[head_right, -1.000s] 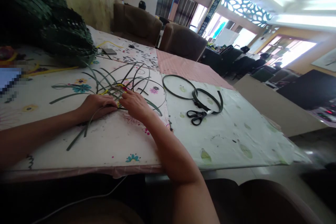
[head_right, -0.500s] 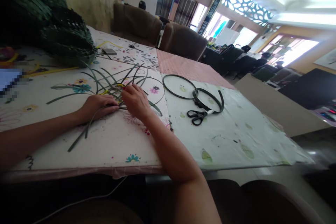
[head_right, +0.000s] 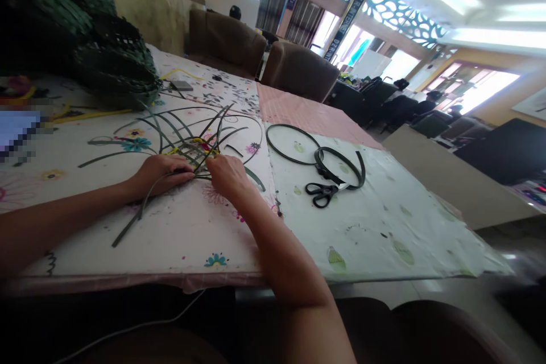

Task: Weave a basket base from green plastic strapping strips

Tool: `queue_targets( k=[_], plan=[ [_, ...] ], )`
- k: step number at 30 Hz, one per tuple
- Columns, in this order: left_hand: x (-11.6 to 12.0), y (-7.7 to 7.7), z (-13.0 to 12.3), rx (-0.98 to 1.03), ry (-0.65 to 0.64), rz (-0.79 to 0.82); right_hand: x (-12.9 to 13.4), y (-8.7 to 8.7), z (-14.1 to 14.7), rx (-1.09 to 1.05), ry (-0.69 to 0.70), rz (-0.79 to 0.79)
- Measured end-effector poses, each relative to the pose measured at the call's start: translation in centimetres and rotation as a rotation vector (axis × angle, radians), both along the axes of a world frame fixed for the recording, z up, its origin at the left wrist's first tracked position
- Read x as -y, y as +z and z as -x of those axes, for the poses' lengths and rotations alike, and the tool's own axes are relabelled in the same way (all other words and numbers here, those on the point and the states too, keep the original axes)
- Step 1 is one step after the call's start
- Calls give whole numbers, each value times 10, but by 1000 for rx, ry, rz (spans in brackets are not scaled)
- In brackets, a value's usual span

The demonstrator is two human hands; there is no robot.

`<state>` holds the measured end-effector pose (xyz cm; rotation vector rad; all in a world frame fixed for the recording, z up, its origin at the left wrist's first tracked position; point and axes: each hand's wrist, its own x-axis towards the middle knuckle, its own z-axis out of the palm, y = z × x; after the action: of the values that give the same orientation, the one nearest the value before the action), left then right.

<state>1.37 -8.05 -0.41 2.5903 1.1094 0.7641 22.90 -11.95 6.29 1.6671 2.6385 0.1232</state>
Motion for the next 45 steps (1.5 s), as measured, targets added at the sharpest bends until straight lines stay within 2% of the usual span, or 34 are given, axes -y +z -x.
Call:
queue_targets(
  k=[4,6,13,17,20,25,30,36,41,45],
  plan=[
    [0,-1,-1,6,27,12,18,5,12,-57,4,-5],
    [0,-2,-2,14,34,14,26,4,19,-88,-36,26],
    [0,-1,-2,36,64,68,26,-2,24,10,-87,278],
    [-2,-2,-1,42,61,49,30,8,26,42,-206,252],
    [-3,-2,-1,47,53,39,34,10,27,27,-229,211],
    [-3,-3,0,63,60,75,18,-4,17,-119,-142,51],
    [-3,-2,2,64,62,108,-1,-22,9,-237,81,-33],
    [-5,-3,4,2,39,39,-11,-38,22,-268,120,-72],
    [-5,-5,1,-28,83,9,-16,-37,19,-297,136,-120],
    [-6,-4,1,-1,81,18,-13,-30,11,-235,244,-183]
  ],
)
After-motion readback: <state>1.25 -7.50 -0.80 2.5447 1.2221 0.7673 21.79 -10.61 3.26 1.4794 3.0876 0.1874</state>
